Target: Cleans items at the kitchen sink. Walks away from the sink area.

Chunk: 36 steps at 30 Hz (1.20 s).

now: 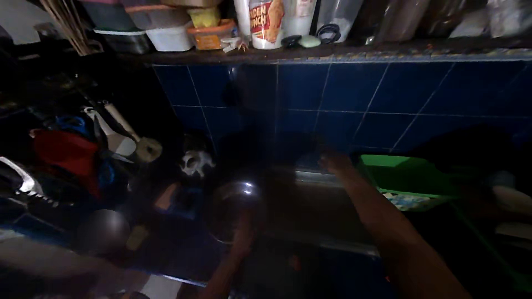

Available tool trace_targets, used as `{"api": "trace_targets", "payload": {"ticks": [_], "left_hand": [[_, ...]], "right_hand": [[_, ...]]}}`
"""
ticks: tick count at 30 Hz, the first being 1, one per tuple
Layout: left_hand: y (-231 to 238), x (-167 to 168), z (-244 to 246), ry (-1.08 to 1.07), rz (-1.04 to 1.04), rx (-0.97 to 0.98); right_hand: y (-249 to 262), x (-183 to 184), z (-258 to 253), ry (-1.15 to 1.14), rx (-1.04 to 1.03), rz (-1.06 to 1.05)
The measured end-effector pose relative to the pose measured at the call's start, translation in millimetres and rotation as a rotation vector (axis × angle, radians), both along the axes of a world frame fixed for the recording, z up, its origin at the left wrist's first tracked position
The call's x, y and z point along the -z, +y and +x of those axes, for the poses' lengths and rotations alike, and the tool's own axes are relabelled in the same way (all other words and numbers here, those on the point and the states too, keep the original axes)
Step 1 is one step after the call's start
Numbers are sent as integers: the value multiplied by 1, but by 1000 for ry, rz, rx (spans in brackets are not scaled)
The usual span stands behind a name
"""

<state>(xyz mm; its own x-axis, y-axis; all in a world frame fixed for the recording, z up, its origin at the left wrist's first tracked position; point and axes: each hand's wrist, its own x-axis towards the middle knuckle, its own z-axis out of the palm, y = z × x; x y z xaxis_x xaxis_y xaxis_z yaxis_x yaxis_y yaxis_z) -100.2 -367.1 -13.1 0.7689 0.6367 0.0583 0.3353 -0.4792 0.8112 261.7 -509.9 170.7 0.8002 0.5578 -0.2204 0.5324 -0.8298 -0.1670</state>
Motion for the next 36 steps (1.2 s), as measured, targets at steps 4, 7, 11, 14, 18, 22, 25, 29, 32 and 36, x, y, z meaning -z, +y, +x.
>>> {"api": "trace_targets", "payload": {"ticks": [4, 7, 11, 14, 18, 22, 25, 29, 32, 36], "left_hand": [[-33, -4, 19, -33, -64, 267], [-32, -27, 33, -51, -112, 255], [-1, -130, 70, -327, 143, 245], [24, -243, 104, -577, 495, 199], [43, -368, 165, -732, 777, 150], [48, -440, 228, -561, 900, 21], [41, -463, 255, -330, 918, -64], [31, -480, 276, -91, 848, -37], [38, -482, 297, -103, 816, 56], [33, -484, 314, -161, 754, 158]], "right_hand": [[-5, 2, -3, 42, -11, 80], [-5, 4, -9, 45, 42, 83], [-2, 8, -15, -3, 77, 80], [-1, 9, -18, -12, 93, 87], [1, 17, -11, -9, 113, 89], [-1, 15, -15, 21, 146, 129], [-2, 15, -12, 27, 144, 143], [-3, 19, -9, 41, 150, 176], [-3, 17, -11, 49, 160, 153], [-5, 16, -11, 45, 162, 174]]}}
